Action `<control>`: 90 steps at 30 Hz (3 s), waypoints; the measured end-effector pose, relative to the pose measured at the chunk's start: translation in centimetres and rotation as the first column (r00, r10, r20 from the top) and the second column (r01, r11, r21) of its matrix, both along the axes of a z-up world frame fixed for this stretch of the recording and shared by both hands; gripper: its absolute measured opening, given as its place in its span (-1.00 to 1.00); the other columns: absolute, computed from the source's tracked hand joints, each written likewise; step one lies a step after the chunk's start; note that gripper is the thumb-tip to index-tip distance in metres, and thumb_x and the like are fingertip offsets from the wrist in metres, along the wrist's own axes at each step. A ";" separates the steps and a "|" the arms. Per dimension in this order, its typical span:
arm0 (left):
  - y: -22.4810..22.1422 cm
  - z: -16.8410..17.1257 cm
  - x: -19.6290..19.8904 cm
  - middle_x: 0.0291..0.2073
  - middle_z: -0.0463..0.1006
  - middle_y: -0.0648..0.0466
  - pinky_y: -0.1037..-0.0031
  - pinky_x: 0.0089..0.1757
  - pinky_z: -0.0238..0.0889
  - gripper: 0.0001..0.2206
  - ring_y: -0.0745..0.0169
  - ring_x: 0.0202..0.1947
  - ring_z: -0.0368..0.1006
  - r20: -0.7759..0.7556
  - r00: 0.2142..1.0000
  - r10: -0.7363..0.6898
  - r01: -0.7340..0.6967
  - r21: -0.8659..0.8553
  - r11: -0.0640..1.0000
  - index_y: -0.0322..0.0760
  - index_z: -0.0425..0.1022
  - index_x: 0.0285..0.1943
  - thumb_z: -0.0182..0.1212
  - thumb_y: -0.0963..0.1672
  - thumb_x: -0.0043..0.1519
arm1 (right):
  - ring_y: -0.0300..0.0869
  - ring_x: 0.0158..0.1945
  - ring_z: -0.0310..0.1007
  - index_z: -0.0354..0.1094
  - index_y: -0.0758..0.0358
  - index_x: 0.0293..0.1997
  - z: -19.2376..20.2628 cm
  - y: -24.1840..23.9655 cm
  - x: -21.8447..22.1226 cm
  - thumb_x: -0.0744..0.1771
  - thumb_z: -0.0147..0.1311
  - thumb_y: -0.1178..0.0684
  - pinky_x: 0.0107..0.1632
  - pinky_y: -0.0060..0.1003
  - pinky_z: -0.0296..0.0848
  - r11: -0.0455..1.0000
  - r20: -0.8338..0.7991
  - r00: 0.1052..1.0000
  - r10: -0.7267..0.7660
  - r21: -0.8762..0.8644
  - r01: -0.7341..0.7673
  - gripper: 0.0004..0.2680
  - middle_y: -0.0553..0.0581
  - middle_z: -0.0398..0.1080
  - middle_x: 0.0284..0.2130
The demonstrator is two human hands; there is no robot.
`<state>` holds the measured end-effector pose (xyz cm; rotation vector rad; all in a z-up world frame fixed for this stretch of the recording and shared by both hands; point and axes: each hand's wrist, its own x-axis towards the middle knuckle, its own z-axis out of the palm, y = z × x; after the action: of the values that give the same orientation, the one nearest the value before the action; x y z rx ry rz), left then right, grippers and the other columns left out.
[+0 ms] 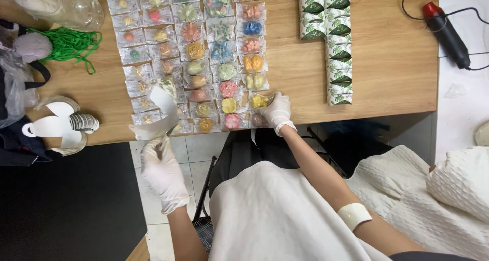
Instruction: The person wearing white gloves wraps small flower-shaped candles in green leaf-printed paper, folds the paper around each candle, and places the wrapped candles into a white butterfly-shaped paper gift box on the wooden table. Rows of plastic-wrapped colorful candles sit on the table as the person works through them one at a time.
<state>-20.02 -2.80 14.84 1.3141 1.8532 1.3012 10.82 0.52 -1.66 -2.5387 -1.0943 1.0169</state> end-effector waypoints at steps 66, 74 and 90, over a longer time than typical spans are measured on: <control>2.7 -21.0 19.7 -0.16 0.55 -0.23 0.13 -0.13 0.38 -0.85 -0.23 -0.13 0.53 0.007 0.429 -0.903 0.850 -0.341 0.401 -0.31 0.46 0.00 0.07 -0.17 0.33 | -0.19 -0.31 0.59 0.46 0.44 -0.08 -9.1 -2.5 5.6 0.26 0.33 0.05 -0.23 -0.33 0.57 0.562 -0.684 0.434 -0.587 0.042 0.826 -0.73 0.19 0.59 -0.25; 2.6 -20.5 18.8 -0.13 0.53 -0.25 0.09 -0.14 0.35 -0.81 -0.30 -0.13 0.50 -0.058 0.413 -0.909 0.852 -0.327 0.408 -0.30 0.43 0.01 0.11 -0.21 0.23 | -0.16 -0.32 0.58 0.42 0.37 -0.05 -4.5 -2.1 4.8 0.29 0.27 0.08 -0.27 -0.27 0.59 0.567 -0.670 0.400 -0.625 -0.037 0.823 -0.77 0.16 0.55 -0.26; 2.6 -19.2 19.3 0.01 0.50 -0.25 0.15 -0.05 0.38 -0.74 -0.25 -0.02 0.51 -0.079 0.401 -0.913 0.841 -0.362 0.401 -0.36 0.49 0.12 0.13 -0.21 0.25 | -0.17 -0.32 0.60 0.48 0.44 -0.07 -6.8 -2.3 5.6 0.28 0.32 0.06 -0.28 -0.34 0.60 0.559 -0.669 0.407 -0.622 -0.015 0.829 -0.75 0.20 0.57 -0.25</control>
<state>-0.73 -0.17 -4.37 1.9680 1.0081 0.2561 16.37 -1.81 -8.49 -1.8064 0.1198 1.1030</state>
